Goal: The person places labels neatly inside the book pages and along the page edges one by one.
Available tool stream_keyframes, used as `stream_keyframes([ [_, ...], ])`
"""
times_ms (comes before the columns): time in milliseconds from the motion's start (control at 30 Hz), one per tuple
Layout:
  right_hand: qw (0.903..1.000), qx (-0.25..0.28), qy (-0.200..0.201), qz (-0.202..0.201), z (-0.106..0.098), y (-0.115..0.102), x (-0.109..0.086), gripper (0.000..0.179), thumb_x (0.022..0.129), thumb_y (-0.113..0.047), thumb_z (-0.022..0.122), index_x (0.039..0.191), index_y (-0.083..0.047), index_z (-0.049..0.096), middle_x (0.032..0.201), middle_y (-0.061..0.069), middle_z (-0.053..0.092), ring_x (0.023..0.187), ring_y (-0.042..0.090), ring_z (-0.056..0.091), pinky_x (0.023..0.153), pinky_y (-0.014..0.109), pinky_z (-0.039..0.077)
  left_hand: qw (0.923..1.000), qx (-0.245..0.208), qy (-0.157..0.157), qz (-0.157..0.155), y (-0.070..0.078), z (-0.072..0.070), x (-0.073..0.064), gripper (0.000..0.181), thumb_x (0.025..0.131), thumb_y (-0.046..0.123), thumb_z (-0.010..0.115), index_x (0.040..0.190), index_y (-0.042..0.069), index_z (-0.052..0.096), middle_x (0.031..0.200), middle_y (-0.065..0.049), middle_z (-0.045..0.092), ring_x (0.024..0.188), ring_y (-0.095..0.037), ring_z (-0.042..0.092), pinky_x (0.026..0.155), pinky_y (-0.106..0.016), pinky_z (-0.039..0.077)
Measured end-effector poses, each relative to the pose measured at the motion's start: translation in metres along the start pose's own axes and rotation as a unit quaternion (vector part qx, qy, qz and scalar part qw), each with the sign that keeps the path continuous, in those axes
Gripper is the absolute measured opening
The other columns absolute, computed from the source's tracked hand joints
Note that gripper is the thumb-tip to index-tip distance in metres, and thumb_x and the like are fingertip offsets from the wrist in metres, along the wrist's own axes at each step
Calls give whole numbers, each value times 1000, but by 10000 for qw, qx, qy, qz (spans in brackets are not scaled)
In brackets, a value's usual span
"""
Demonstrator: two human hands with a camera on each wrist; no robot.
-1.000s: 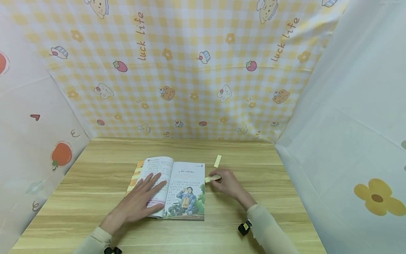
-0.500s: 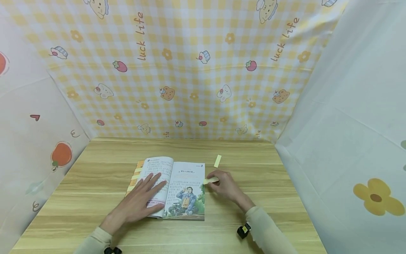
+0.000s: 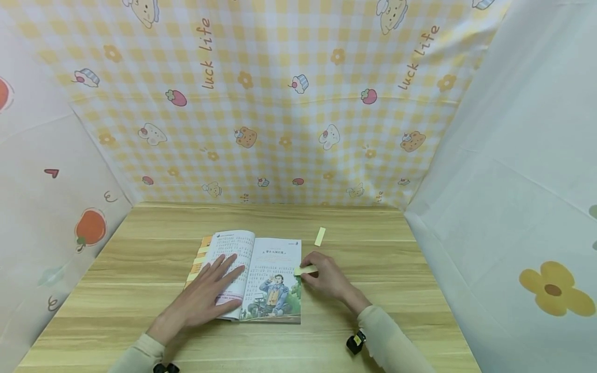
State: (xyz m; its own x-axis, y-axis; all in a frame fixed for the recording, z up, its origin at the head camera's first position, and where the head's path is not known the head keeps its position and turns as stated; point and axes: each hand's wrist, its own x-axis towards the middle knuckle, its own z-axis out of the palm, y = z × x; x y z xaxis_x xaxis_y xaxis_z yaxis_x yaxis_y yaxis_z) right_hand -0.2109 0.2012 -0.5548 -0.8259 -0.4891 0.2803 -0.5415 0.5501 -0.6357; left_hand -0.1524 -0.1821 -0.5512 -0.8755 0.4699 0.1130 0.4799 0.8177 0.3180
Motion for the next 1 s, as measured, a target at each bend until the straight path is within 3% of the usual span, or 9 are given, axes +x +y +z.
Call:
stream_keyframes([
  [167, 9999, -78, -90, 10, 5, 1, 1, 23, 95, 1, 86, 115, -6, 79, 125, 12, 83, 118, 32, 80, 102, 36, 70, 10000, 6, 1, -3, 0, 0, 0, 84, 104, 67, 68, 174, 26, 47, 189, -9, 28, 176, -43, 26, 139, -72, 29],
  [333, 9995, -298, -114, -42, 8, 0, 2, 21, 95, -2, 86, 114, -8, 80, 127, 11, 83, 123, 33, 79, 110, 46, 66, 10000, -1, -12, -4, -1, 0, -1, 84, 104, 67, 67, 174, 26, 47, 189, -8, 28, 176, -43, 26, 139, -72, 30],
  [1000, 9980, -589, -171, -131, 14, -3, 5, 12, 98, -4, 84, 107, -9, 78, 125, 8, 80, 118, 27, 78, 104, 48, 67, 9999, 15, -101, -35, -2, 0, -1, 84, 104, 69, 66, 174, 26, 46, 190, -8, 27, 176, -42, 24, 139, -71, 29],
])
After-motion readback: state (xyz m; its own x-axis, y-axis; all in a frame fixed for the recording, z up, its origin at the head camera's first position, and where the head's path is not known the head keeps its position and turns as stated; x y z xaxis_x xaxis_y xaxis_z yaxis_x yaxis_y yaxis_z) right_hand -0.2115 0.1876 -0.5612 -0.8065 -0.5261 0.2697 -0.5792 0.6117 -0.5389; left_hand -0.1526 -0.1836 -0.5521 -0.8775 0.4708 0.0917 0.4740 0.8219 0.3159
